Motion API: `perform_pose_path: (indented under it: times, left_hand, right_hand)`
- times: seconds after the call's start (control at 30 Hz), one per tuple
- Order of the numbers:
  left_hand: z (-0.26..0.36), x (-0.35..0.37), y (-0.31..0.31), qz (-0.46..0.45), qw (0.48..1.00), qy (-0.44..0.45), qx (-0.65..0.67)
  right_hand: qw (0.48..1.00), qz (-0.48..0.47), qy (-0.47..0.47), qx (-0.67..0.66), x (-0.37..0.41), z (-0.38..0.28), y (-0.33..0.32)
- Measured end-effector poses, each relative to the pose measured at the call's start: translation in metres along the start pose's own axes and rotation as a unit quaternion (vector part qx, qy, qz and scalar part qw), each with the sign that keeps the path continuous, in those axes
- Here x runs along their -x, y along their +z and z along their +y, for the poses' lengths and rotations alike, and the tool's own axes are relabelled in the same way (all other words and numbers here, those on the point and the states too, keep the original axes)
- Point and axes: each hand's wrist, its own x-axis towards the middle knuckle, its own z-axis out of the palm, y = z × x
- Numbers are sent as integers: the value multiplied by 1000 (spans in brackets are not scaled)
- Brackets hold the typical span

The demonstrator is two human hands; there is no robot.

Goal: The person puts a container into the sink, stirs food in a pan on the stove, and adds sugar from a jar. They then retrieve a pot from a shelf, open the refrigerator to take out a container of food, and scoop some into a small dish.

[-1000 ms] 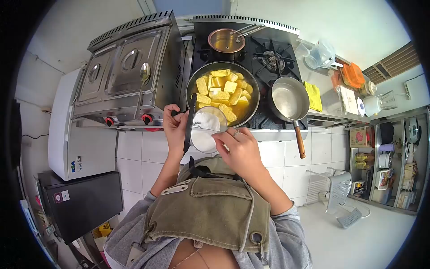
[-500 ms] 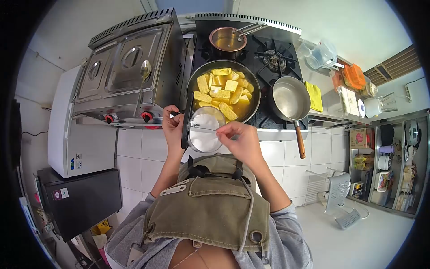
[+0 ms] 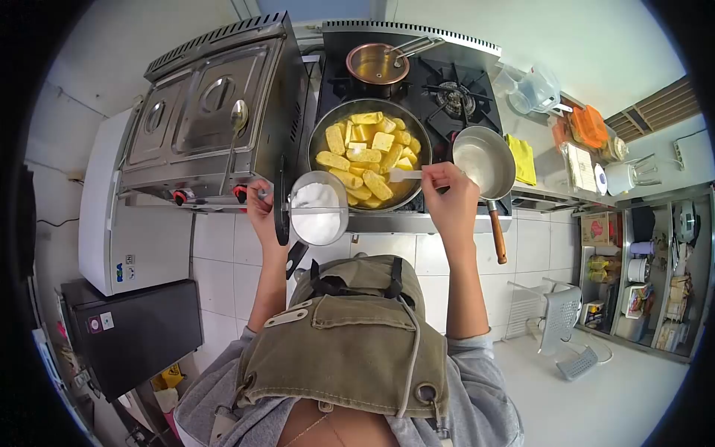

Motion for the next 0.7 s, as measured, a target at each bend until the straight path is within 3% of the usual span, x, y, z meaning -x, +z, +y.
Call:
perform_pose_path:
  times: [0.1,0.23,0.37,0.43,0.5,0.53,0.6,0.7]
  left_hand:
    - [7,6,10,-15,1000,-17,-5]
    - [10,16,18,-59,997,-45,-10]
    - [17,23,26,-76,994,-79,10]
    - [6,22,20,-108,993,-37,-10]
    - [5,24,20,-100,994,-33,-1]
    - [12,24,23,-88,995,-54,2]
    - [17,25,23,-73,994,-75,3]
    - [18,24,19,-65,995,-70,8]
  right_hand:
    - [994,4,4,-112,10,-31,-4]
    - [972,-108,-208,-18,22,-55,3]
    - [950,-151,-270,37,35,-43,20]
    - [952,-171,-252,26,40,-42,23]
    - [967,-196,-162,9,43,-41,25]
    - [967,-197,-162,9,43,-39,27]
    - [966,-192,48,-164,42,-33,34]
    - [953,-171,119,-222,36,-17,40]
